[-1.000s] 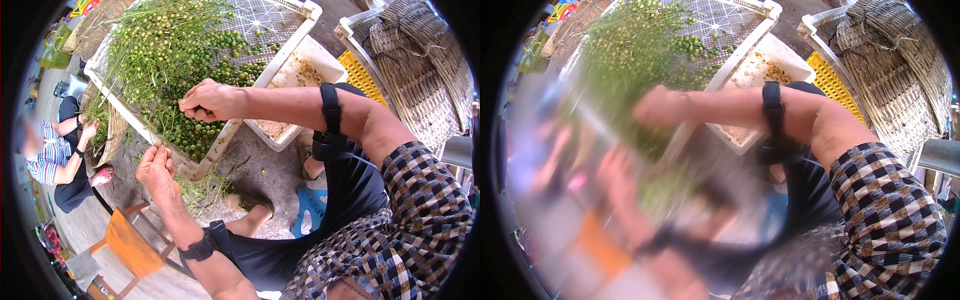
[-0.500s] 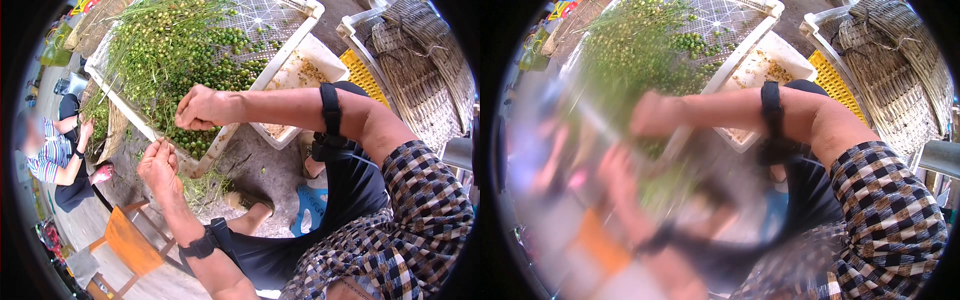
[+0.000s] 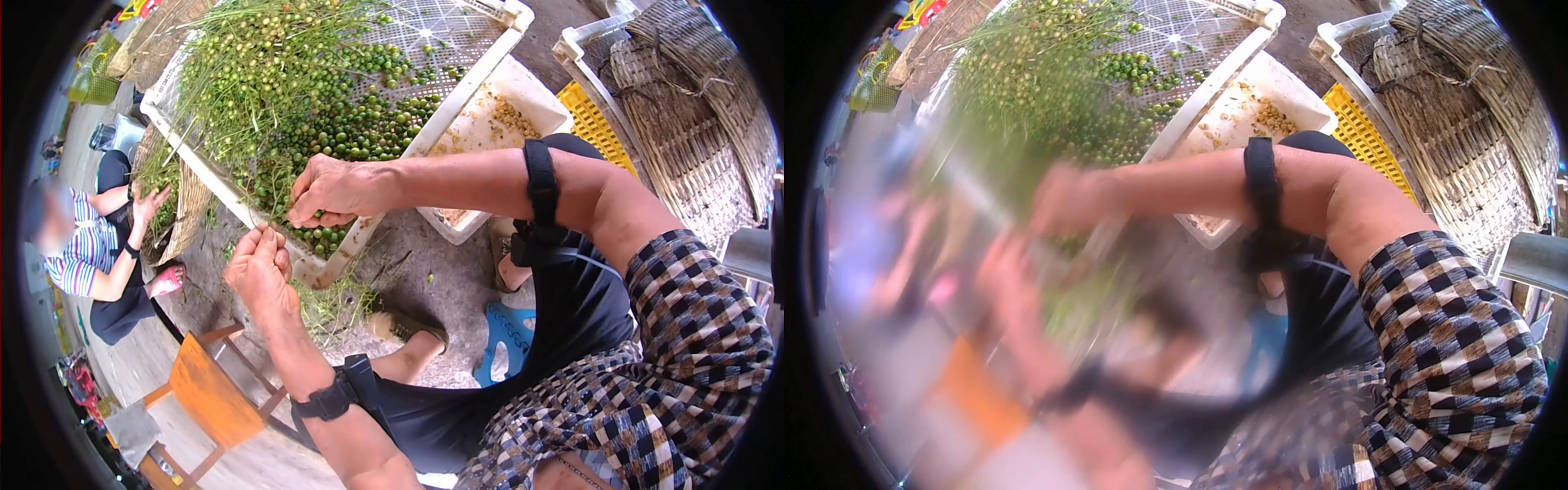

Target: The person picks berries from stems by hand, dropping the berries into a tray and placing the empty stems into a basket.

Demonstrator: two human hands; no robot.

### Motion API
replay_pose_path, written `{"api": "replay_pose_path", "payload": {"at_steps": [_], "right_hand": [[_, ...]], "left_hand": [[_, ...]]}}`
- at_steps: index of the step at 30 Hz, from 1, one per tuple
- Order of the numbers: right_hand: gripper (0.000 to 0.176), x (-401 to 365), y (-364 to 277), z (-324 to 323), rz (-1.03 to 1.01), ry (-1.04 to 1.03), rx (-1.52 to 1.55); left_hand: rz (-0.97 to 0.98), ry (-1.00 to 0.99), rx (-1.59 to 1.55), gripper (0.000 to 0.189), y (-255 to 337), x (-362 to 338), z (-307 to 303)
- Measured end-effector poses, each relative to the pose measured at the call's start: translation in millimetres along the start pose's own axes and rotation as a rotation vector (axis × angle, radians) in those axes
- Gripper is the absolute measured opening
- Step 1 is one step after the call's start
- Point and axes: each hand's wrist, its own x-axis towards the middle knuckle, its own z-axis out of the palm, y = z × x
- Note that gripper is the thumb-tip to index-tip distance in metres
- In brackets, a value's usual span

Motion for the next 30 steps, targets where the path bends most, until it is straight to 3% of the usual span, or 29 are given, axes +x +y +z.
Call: {"api": "replay_pose_path", "payload": {"at_steps": [2,7,10,12,16,18,20,24,26,27,28,29,30], "right_hand": [[0.015,-6.2,-14.8,-2.7,0.016,-0.082,-0.153],[0.018,-2.0,-6.9,-17.6,-0.032,-0.031,0.080],[0.019,1.4,-5.6,-15.7,-0.211,-0.042,-0.029],[0.019,2.2,-6.8,-14.6,-0.005,0.003,0.054],[0.013,2.7,-8.5,-15.0,-0.013,0.030,-0.187],[0.010,9.0,-1.5,-18.1,-0.015,0.015,-0.176],[0.010,16.3,11.6,-24.4,-0.038,-0.014,0.050],[0.011,25.4,30.7,-41.3,0.024,0.108,-0.040],[0.015,29.6,35.2,-46.0,-0.146,0.066,-0.152],[0.001,30.2,34.5,-46.2,-0.181,0.016,-0.032],[0.001,26.7,33.5,-46.7,-0.190,0.007,-0.031],[0.010,22.1,29.3,-46.0,-0.625,-0.008,-0.511],[0.020,23.7,16.8,-43.6,-1.094,0.001,-0.993]], "left_hand": [[0.009,0.033,-0.027,0.010,-3.1,2.0,-3.9],[0.058,0.021,-0.033,0.009,-1.5,1.8,-7.1],[0.048,0.020,-0.015,0.009,-1.2,3.1,-5.1],[0.038,0.001,0.003,0.009,-4.2,4.4,-5.8],[0.048,-0.001,0.049,0.009,-2.0,-1.0,-0.6],[0.052,0.003,0.059,0.009,0.1,-2.3,0.4],[0.066,0.005,0.090,0.009,-2.3,-0.1,-0.3],[0.061,-0.003,-0.007,0.010,-5.2,4.2,-5.2],[0.104,-0.004,0.037,0.009,-4.3,-0.1,-4.2],[0.107,-0.002,0.038,0.009,-5.7,-1.3,-2.4],[0.092,0.013,0.070,0.007,-8.0,-1.4,-0.8],[0.100,0.039,0.111,0.004,-4.9,0.4,-2.5],[0.174,-0.088,0.238,0.004,-1.6,-3.9,-10.6]]}}
